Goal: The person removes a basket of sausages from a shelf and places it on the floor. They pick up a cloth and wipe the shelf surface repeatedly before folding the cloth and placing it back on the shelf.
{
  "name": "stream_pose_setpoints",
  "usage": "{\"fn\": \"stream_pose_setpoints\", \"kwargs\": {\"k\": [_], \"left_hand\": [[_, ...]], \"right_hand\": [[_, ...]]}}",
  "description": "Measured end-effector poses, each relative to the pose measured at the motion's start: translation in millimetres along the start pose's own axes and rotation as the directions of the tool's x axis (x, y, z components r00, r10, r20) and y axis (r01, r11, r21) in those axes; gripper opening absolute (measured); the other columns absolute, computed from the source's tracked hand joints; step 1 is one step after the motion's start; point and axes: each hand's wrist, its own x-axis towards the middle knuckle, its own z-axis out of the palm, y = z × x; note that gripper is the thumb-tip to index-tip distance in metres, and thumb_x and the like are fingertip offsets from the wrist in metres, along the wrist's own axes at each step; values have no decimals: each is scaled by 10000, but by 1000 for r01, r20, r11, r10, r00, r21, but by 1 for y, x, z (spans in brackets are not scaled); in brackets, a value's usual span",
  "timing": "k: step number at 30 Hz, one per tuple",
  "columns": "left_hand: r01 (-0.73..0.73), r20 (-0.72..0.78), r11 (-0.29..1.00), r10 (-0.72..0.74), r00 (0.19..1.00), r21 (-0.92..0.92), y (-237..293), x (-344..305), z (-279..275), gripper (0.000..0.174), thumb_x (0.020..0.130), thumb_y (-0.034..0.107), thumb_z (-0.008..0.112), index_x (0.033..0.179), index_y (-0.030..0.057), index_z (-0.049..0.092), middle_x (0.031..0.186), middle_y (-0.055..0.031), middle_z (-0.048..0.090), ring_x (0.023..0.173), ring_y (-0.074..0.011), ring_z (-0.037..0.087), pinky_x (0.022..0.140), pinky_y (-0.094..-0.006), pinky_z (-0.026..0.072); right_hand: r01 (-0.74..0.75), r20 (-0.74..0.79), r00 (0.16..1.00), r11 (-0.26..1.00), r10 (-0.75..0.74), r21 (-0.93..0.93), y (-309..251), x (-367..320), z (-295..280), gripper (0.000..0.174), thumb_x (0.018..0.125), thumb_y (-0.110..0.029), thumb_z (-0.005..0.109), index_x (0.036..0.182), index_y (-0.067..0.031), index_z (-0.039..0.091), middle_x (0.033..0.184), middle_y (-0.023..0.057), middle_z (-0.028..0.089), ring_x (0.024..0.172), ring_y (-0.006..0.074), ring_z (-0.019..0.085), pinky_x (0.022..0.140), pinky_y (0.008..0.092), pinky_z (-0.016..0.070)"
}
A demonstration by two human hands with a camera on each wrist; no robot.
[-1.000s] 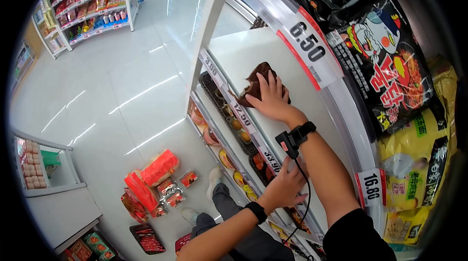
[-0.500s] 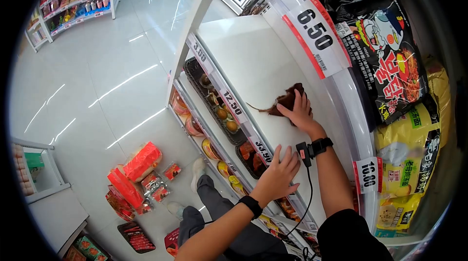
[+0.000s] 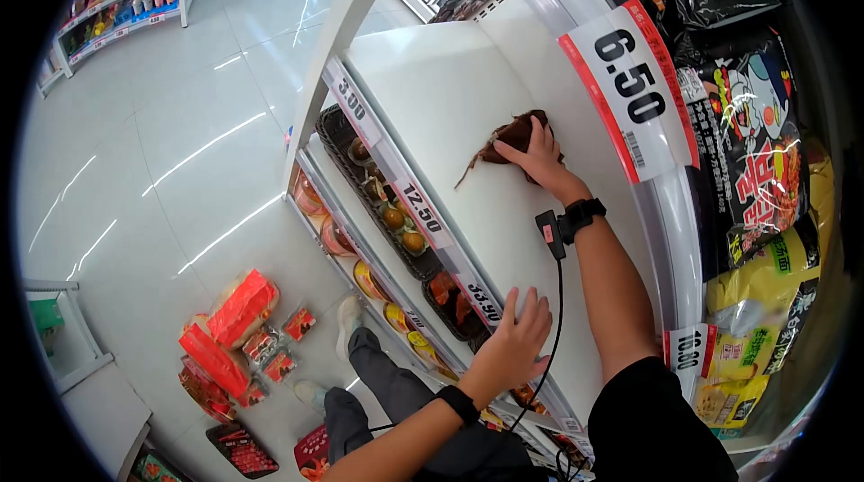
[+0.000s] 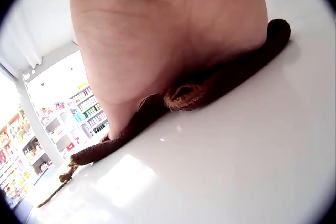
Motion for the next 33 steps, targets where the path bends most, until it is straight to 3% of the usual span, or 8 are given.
{"fn": "stream_pose_setpoints", "kwargs": {"k": [2,4,10,20,24,26,28,33], "left_hand": [[-6,27,1000,5,1000,17,0,1,-1,613,833,489,507,1215,12,554,1310,-150,475,1299,-355,346,1078,-567,252],[-10,30,1000,9,1000,21,-1,1,-2,616,832,489,509,1219,11,552,1310,-153,474,1298,-358,346,1077,-566,254],[-41,74,998,37,997,55,-3,2,-5,624,899,492,428,1263,-7,511,1339,-180,453,1291,-369,352,1062,-555,281],[-34,57,998,31,998,53,-5,1,-6,624,895,507,426,1269,15,510,1350,-177,438,1293,-367,352,1080,-533,259],[-27,56,998,24,998,50,-3,0,-1,637,886,526,424,1267,22,514,1347,-171,441,1301,-365,344,1082,-536,250],[-30,44,997,27,999,75,-4,0,0,641,884,530,425,1264,22,516,1345,-169,443,1303,-367,341,1082,-538,249],[-59,44,989,54,998,134,-6,0,-2,697,909,554,357,1266,-28,496,1294,-182,484,1274,-374,373,1069,-542,271],[-36,39,996,33,999,83,-6,0,4,695,914,547,344,1257,-37,499,1286,-175,489,1270,-368,375,1066,-524,281]], "right_hand": [[15,-11,1000,1000,-15,-1,-10,5,-2,1163,716,-658,654,1478,-42,27,1526,232,10,1410,410,1,1115,550,60],[149,-36,988,987,-147,53,-18,8,-6,1124,724,-655,642,1477,-44,73,1511,239,85,1395,418,35,1123,533,113],[212,-60,976,977,-211,8,-28,34,-8,1108,734,-658,628,1479,-51,75,1514,223,98,1394,417,44,1124,527,115],[146,-104,984,989,-142,28,-59,52,-3,1069,751,-686,581,1482,-60,115,1517,199,147,1389,408,103,1114,529,117],[89,-81,992,995,-93,-51,-65,68,-1,1100,739,-710,574,1481,-62,84,1517,245,95,1404,429,47,1101,581,73],[112,-117,986,993,-115,-34,-71,74,1,1092,721,-745,552,1484,-104,107,1529,209,104,1401,426,44,1072,633,45],[106,-118,987,994,-110,-37,-78,84,2,1084,719,-743,557,1484,-114,115,1533,191,108,1400,423,51,1071,634,46],[129,-126,983,991,-133,-39,-94,112,5,1072,711,-742,566,1484,-139,131,1541,159,116,1397,419,64,1069,636,47]]}}
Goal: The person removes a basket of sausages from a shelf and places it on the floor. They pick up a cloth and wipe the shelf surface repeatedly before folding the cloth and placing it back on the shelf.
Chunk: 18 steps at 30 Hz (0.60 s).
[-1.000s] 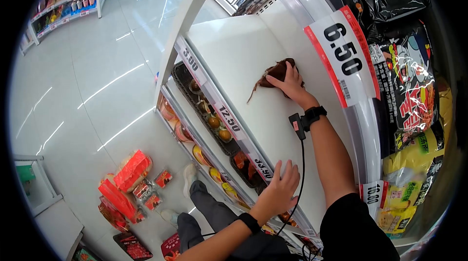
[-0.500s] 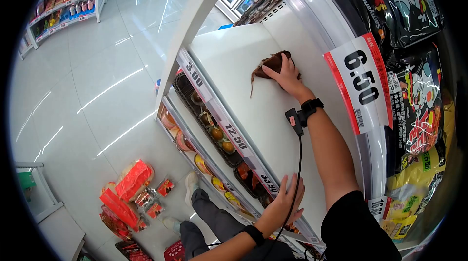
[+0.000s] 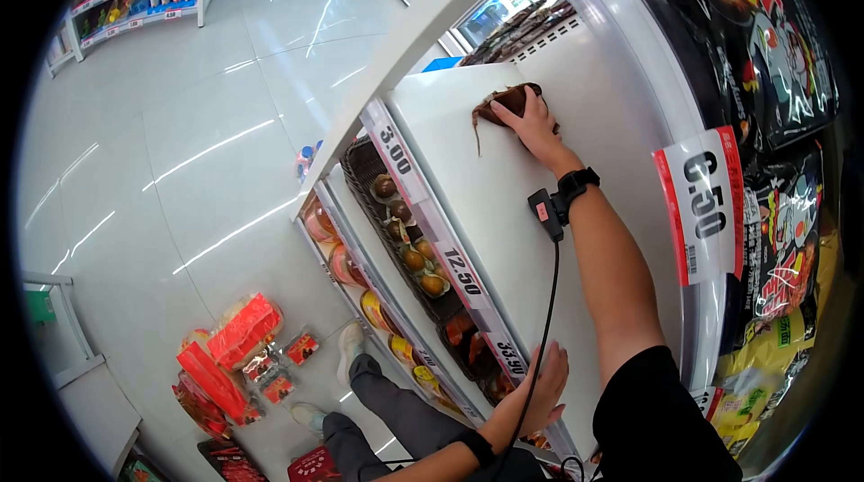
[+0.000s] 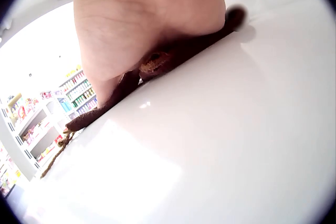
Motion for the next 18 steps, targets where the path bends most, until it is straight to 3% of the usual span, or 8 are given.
{"fn": "stream_pose_setpoints", "kwargs": {"k": [2,4,18], "left_hand": [[-2,-13,1000,2,1000,-15,1,0,3,692,916,543,342,1255,-39,500,1287,-176,489,1271,-368,374,1064,-519,286],[7,-3,1000,-7,1000,-10,3,0,5,669,873,539,432,1247,-10,510,1303,-164,472,1291,-373,349,1075,-542,245],[13,-31,1000,-13,999,-8,-1,-2,1,688,861,558,435,1232,-16,518,1275,-167,497,1271,-350,384,1079,-523,252]], "right_hand": [[11,-5,1000,1000,-11,12,-2,14,3,1065,710,-739,571,1484,-148,139,1544,142,121,1397,419,67,1071,635,50],[9,0,1000,1000,-9,3,-5,20,4,1064,709,-740,570,1485,-153,139,1544,137,122,1398,417,67,1072,633,51],[113,-18,993,993,-113,36,-19,62,10,1000,734,-730,544,1478,-164,187,1526,144,182,1385,417,127,1061,635,71]]}}
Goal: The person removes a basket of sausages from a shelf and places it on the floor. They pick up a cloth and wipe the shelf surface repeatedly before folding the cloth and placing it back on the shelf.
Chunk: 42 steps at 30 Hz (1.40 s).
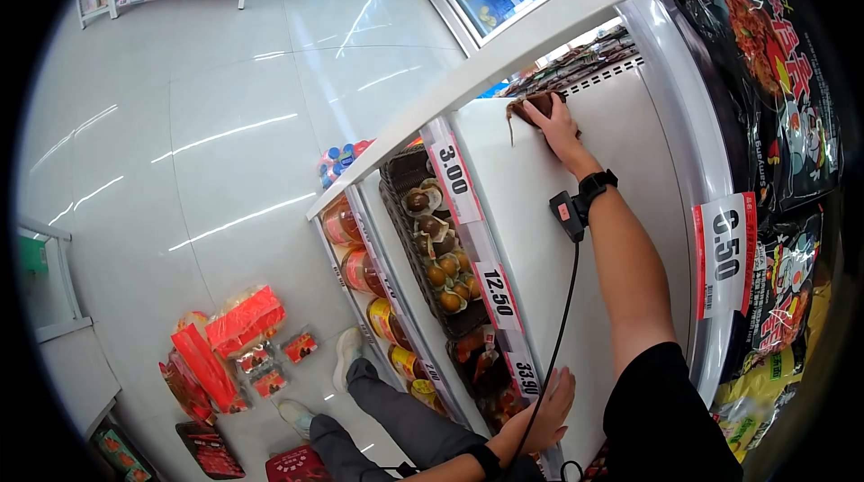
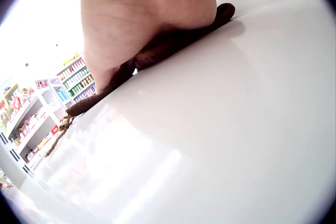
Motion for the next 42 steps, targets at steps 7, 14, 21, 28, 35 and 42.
{"fn": "stream_pose_setpoints", "kwargs": {"k": [7,14,21,28,35,42], "left_hand": [[1,10,999,-1,1000,38,2,-1,-1,692,853,561,451,1228,-16,521,1268,-162,500,1268,-335,379,1083,-515,246],[14,-1,1000,-14,1000,-9,5,-1,4,697,838,556,475,1232,-17,523,1276,-156,494,1273,-337,367,1089,-515,223],[6,-42,1000,-6,999,3,5,-1,4,724,863,579,431,1207,-48,544,1245,-180,518,1256,-343,384,1076,-518,241],[26,-22,999,-27,999,-27,7,-1,-2,634,838,504,506,1198,-16,558,1279,-150,494,1277,-333,360,1085,-510,227],[23,-59,999,-24,998,-29,9,0,8,680,853,540,467,1219,-30,540,1270,-163,499,1268,-339,366,1090,-501,233],[30,-53,995,-35,998,-91,8,-1,-1,657,827,528,510,1215,-1,546,1284,-147,485,1279,-337,352,1093,-508,224]], "right_hand": [[71,9,997,997,-70,-15,-4,1,6,951,763,-721,513,1476,-177,197,1523,135,191,1386,405,138,1052,642,90],[149,29,989,988,-148,-41,-55,-22,13,869,810,-682,484,1466,-179,218,1505,124,223,1383,385,145,1047,640,99],[148,44,989,985,-144,-88,-92,-44,19,781,866,-617,428,1471,-181,195,1507,121,219,1385,393,125,1050,644,81],[221,88,973,970,-213,-98,-123,-68,23,724,880,-598,419,1451,-191,240,1503,118,228,1389,379,119,1054,629,94],[308,110,949,946,-297,-102,-128,-74,31,689,886,-575,396,1454,-221,230,1515,122,179,1389,377,102,1069,613,76],[285,136,952,957,-275,-56,-129,-106,20,693,880,-557,419,1461,-227,236,1537,116,132,1412,378,52,1087,610,45]]}}
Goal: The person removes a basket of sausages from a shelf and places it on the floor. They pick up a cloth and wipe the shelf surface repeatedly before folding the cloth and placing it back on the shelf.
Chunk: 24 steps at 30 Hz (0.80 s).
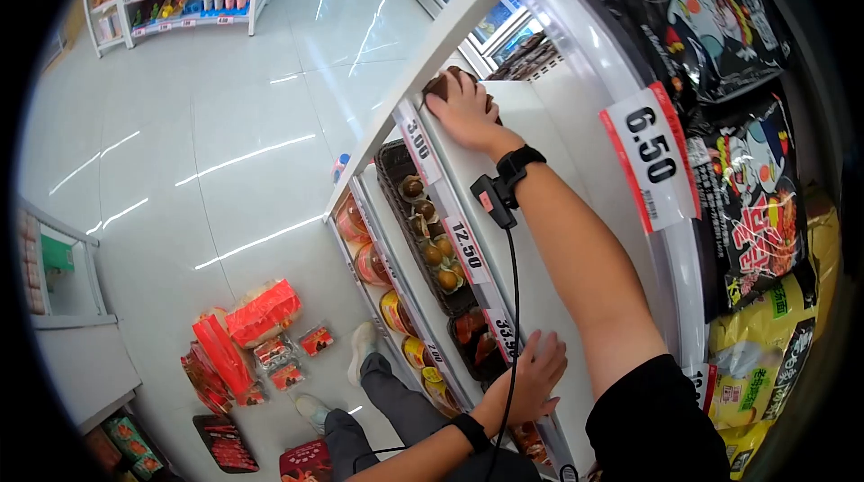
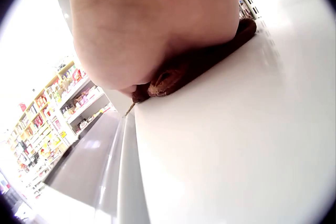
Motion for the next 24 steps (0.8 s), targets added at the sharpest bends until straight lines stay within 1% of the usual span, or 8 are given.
{"fn": "stream_pose_setpoints", "kwargs": {"k": [6,10,12,14,16,18,20,24], "left_hand": [[-29,63,998,26,998,55,1,0,-3,623,846,516,490,1232,31,546,1318,-122,460,1305,-340,326,1097,-529,211],[-38,-27,999,37,999,-30,2,0,-8,613,858,492,480,1230,11,555,1284,-132,506,1306,-335,331,1099,-547,207],[-4,246,1000,7,969,-15,3,4,-17,609,857,487,483,1222,6,564,1255,-139,538,1308,-326,339,1097,-551,208],[-25,207,998,36,978,-57,2,3,-11,606,854,482,490,1224,9,565,1231,-144,560,1313,-315,343,1097,-560,200],[-3,35,999,4,999,-35,3,4,-10,557,818,499,536,1117,44,650,1208,-79,570,1239,-269,431,1087,-593,197],[-7,78,1000,8,997,-14,3,3,-10,560,823,502,531,1127,45,643,1214,-80,569,1230,-255,444,1083,-595,203],[-15,53,999,17,998,-39,2,2,-9,593,849,491,492,1185,12,588,1229,-149,562,1309,-315,351,1096,-579,191],[-7,37,997,10,999,-83,1,1,-7,598,845,488,497,1193,9,582,1232,-147,563,1290,-316,366,1098,-574,194]], "right_hand": [[2,10,1000,999,-3,33,10,-37,0,742,862,-538,462,1468,-182,222,1541,169,89,1409,386,27,1082,610,18],[24,3,1000,999,-24,24,28,-72,2,770,843,-551,500,1461,-172,239,1534,186,104,1403,393,42,1074,606,25],[6,-2,1000,999,-6,45,38,-95,2,799,834,-563,523,1460,-156,239,1529,197,105,1403,406,24,1072,615,22],[-2,-37,999,1000,3,18,49,-117,7,820,831,-562,535,1465,-142,226,1527,201,106,1401,428,2,1068,635,18],[-29,-15,999,999,30,39,57,-138,7,866,825,-561,553,1475,-122,186,1531,209,59,1401,442,-29,1066,652,23],[-46,-6,999,998,46,49,59,-146,6,876,823,-572,549,1477,-122,179,1533,207,40,1399,445,-38,1061,656,7],[-80,2,997,996,80,29,55,-143,6,876,822,-579,544,1477,-128,177,1533,204,41,1399,445,-40,1059,657,3],[-141,17,990,990,141,10,49,-132,6,870,822,-597,527,1477,-150,169,1534,199,43,1398,444,-45,1053,656,-2]]}}
